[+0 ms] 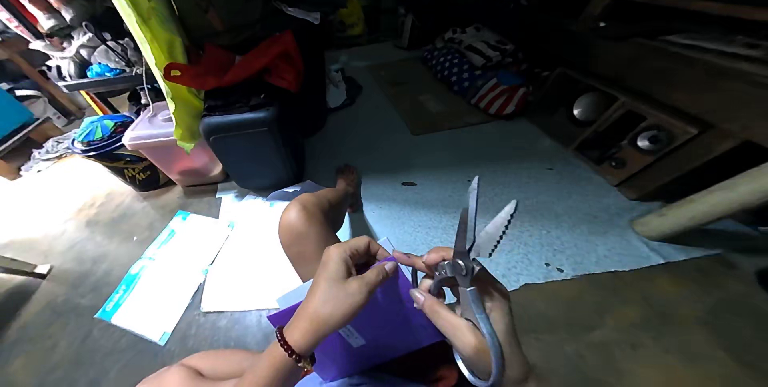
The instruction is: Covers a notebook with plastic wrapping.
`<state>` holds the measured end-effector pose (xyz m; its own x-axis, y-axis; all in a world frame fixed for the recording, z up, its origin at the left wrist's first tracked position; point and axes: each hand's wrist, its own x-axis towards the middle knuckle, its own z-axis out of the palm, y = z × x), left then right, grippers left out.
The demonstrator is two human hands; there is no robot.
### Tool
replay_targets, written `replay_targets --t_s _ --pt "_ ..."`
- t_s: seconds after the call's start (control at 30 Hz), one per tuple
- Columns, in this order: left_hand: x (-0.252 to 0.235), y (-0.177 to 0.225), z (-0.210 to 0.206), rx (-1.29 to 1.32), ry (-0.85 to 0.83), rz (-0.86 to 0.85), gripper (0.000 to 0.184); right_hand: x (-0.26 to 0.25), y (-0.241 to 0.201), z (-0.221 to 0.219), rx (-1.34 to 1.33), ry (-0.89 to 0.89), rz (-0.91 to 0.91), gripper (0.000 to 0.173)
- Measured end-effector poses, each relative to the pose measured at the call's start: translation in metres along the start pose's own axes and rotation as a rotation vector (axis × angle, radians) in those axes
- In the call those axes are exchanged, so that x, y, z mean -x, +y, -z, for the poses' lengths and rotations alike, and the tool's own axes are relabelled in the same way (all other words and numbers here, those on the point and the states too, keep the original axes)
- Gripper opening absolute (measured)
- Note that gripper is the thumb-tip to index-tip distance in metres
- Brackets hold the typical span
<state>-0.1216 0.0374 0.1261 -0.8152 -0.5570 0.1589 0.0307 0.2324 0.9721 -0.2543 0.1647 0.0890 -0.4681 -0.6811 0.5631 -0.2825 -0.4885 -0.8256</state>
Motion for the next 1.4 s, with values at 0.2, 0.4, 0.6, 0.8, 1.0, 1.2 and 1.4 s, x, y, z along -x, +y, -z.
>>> replay_targets --t_s 0.2,0.4,0.6,0.8,1.0,1.2,1.4 --pt "0.001 -0.003 0.000 -0.003 0.048 -0.012 0.003 0.008 0.005 0.003 0.046 -0.009 0.054 0.027" --pt "0.002 -0.002 0.001 0.000 0.039 -0.034 0.004 0.017 0.005 0.005 0.067 0.054 0.017 0.027" --pt "0.003 0.002 0.004 -0.033 -0.075 -0.058 0.009 0.007 0.000 0.004 0.110 0.078 -0.005 0.025" --pt "0.000 0.006 0.008 -0.123 -0.187 -0.025 0.012 0.016 0.000 0.027 0.428 -0.018 0.016 0.058" --pt "-0.002 0.003 0.008 -0.081 -0.165 0.013 0.011 0.042 -0.006 0.046 0.901 -0.203 0.001 0.095" --pt "0.000 0.003 0.012 0.021 -0.132 0.078 0.005 0.055 -0.006 0.040 0.903 -0.257 -0.029 0.090" --pt "0.007 0.005 0.018 0.072 -0.103 0.062 0.005 0.054 -0.006 0.033 0.899 -0.230 0.025 0.089"
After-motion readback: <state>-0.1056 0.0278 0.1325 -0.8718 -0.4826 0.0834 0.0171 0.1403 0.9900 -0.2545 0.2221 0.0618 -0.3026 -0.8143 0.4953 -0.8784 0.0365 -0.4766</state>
